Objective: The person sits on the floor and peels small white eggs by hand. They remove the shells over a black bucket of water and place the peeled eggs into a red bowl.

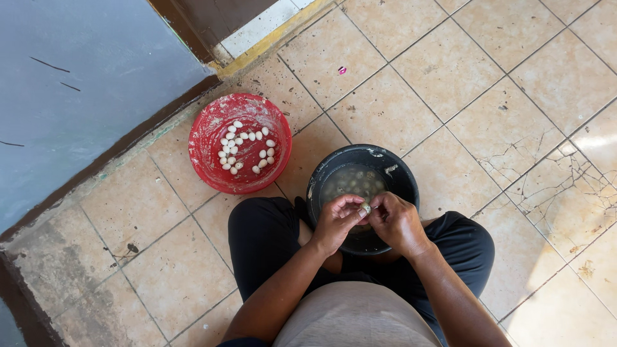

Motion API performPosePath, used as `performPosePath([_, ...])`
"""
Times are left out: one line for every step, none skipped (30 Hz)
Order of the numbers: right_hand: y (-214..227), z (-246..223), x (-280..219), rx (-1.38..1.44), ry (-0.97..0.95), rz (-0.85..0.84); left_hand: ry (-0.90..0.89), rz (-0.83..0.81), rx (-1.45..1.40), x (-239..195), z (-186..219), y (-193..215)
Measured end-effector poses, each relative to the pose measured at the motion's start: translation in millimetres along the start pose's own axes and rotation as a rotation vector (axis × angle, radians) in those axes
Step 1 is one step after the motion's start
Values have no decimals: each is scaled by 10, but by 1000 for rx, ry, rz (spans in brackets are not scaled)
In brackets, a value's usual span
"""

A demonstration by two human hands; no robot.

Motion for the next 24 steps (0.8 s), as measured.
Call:
performPosePath([-32, 82, 6, 29, -25, 13, 21, -12, -48, 9, 9, 21])
performPosePath([-59, 173, 8, 228, -119, -1, 55, -36, -112, 14, 19, 45])
performPosePath([-83, 263, 22, 427, -212, -15, 88, -59, -174, 22, 35, 82])
performPosePath([-99, 344, 46, 625, -307, -27, 120, -82, -236, 20, 48, 114])
performPosePath([-97, 408, 85, 558, -315, -12, 124, -99, -263, 13, 65, 149])
performPosePath([-86, 451, 122, 491, -324, 4, 128, -117, -289, 5, 78, 179])
performPosePath([-88, 463, 138, 424, -332, 21, 133, -137, -315, -6, 85, 201])
performPosePath([-88, 453, 155, 247, -367, 17, 144, -123, -293, -11, 86, 220])
performPosePath([-66, 424, 181, 69, -401, 15, 157, -112, -271, -9, 86, 240])
performPosePath([-33, 370, 192, -108, -432, 13, 169, -100, -249, -4, 82, 257])
performPosePath([-14, 285, 199, -85, -315, -1, 162, -94, -227, 4, 79, 276])
performPosePath([3, 195, 213, -60, -199, -15, 155, -88, -205, 19, 73, 296])
performPosePath([23, 95, 194, -36, -90, -27, 155, -84, -186, 11, 54, 302])
performPosePath([35, 2, 181, -11, -13, -69, 153, -80, -174, -1, 31, 305])
performPosePath([45, -76, 197, 11, 68, -106, 146, -82, -158, 18, 16, 307])
performPosePath([54, -148, 211, 33, 150, -142, 140, -84, -143, 33, 0, 300])
performPosePath([59, -203, 223, 17, 165, -166, 138, -62, -117, 46, -15, 294])
performPosePath([63, -252, 232, 0, 180, -190, 136, -40, -90, 56, -26, 282])
performPosePath([69, -289, 264, -17, 200, -214, 129, -18, -62, 88, -21, 279])
performPosePath([83, -321, 294, -61, 216, -206, 109, -20, -25, 115, -9, 267])
performPosePath([91, -348, 318, -103, 232, -200, 90, -20, 13, 134, 8, 251])
performPosePath([103, -370, 339, -145, 248, -194, 70, -19, 50, 154, 33, 230])
performPosePath([119, -387, 361, -158, 252, -191, 57, -20, 60, 181, 66, 211])
performPosePath([144, -400, 384, -171, 255, -188, 45, -22, 70, 213, 109, 188])
Point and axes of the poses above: each hand's wrist, its own x-axis towards the middle knuckle, its own y-axis out of the back of the hand, z = x × y, the point moved 1 cm from there along x, towards the middle knuckle, and after that the axes turned 10 degrees about x, right-handed, at the moved point
